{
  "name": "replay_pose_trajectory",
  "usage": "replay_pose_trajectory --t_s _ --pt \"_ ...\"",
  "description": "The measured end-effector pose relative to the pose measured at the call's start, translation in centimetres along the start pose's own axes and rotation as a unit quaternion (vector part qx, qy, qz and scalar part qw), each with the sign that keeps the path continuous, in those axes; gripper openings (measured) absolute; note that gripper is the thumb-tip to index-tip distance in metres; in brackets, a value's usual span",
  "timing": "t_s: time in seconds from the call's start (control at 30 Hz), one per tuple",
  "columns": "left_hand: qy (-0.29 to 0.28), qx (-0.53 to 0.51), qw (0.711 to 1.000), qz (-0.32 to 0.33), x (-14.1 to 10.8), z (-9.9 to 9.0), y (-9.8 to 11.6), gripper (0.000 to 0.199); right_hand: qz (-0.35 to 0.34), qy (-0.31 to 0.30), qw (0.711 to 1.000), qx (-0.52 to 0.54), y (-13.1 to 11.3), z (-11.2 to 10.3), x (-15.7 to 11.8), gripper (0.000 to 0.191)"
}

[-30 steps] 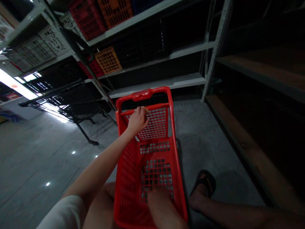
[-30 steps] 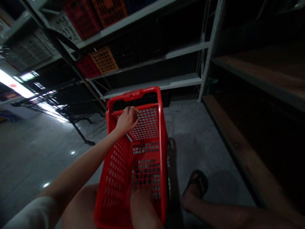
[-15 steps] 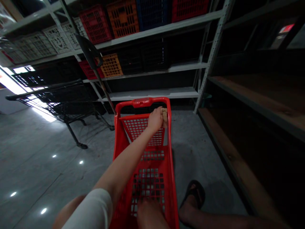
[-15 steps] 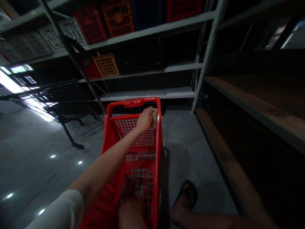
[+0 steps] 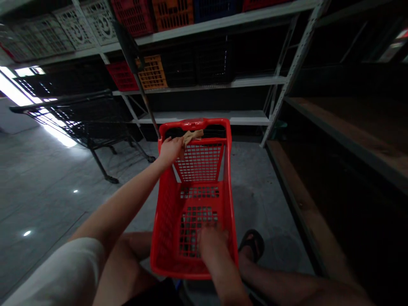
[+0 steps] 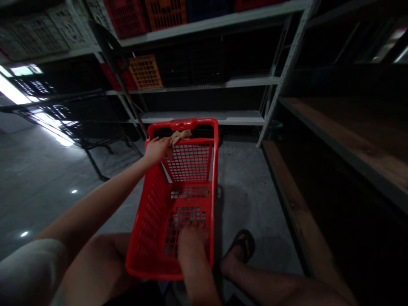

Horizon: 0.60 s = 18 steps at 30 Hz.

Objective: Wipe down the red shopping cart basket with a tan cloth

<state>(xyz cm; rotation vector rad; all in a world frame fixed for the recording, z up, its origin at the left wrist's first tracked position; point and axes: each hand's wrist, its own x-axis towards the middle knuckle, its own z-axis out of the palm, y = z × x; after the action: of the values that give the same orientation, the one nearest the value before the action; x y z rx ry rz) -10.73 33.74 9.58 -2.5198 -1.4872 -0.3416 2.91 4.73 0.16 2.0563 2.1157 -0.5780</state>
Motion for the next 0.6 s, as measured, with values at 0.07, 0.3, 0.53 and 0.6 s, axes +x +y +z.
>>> replay_pose_trajectory --t_s 0.07,0.3,0.53,0.6 --pt "-0.011 0.027 0.999 -0.045 -1.3 -0.9 -2.7 0.028 0.052 0.060 0.997 0.018 -0.6 -0.6 0.4 0.047" --pt "0.004 0.013 0.992 -0.127 -3.4 -0.2 -3.9 0.036 0.004 0.305 0.951 0.056 2.0 -5.3 2.2 0.052" --pt "0.044 -0.040 0.992 -0.108 -3.6 0.9 -2.8 0.038 0.034 0.351 0.932 0.084 7.9 -12.2 10.7 0.073" --pt "0.049 -0.056 0.991 -0.107 -3.5 0.9 -2.8 0.037 0.032 0.330 0.940 0.080 9.5 -11.9 13.2 0.078"
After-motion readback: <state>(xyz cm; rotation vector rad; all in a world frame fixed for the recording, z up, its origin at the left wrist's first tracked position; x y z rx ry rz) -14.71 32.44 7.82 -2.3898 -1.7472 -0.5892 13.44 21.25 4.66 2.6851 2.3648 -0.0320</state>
